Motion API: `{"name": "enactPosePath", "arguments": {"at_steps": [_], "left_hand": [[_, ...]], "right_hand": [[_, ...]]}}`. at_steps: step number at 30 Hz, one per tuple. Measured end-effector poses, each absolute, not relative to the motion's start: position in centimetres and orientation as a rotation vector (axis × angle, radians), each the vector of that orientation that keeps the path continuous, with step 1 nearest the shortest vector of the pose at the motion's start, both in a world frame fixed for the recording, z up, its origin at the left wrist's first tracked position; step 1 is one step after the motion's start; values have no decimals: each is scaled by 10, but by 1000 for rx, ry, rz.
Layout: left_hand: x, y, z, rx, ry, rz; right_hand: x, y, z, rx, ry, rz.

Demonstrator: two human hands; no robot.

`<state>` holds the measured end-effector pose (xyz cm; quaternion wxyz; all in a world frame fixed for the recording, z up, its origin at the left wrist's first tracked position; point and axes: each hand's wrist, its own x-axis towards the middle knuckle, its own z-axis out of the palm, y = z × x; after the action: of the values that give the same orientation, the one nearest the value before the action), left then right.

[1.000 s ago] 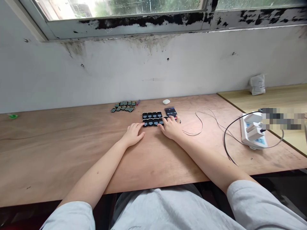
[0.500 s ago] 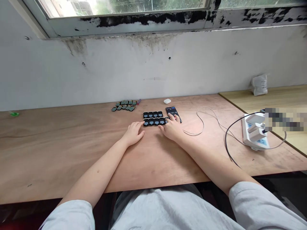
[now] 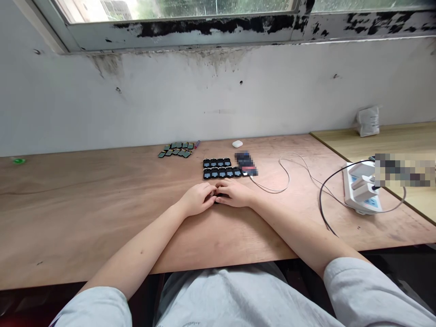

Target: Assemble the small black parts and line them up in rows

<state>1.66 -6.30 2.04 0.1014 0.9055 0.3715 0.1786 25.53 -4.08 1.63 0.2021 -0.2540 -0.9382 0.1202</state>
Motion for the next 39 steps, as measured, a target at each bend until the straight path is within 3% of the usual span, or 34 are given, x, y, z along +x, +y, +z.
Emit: {"name": "enactPosePath", "arguments": {"at_steps": [8,13,19,23,27,31,34,39], "left_hand": [[6,-55,20,2606,1071,558],[-18,-33,11,2556,1290,820],[-49,-4,-3,1851,1740,1263],[-56,8,-8,1187,1727,1412],[-60,13,-11,1106,1647,1552],[-55,13,-17,1655,1778,1428],[-44,15,-19,2221,1908,1093],[-21,26,-16,2420,2131,679]], "right_hand": [[254,-39,8,-740,-2656,227],[256,-34,4,-702,-2532,294],[258,-30,0,-728,-2546,265],[257,-29,-3,-726,-2553,251],[257,-29,-3,-724,-2548,269],[256,-29,-1,-731,-2548,270],[255,-28,-1,-733,-2554,253],[254,-27,-3,-730,-2554,224]]}}
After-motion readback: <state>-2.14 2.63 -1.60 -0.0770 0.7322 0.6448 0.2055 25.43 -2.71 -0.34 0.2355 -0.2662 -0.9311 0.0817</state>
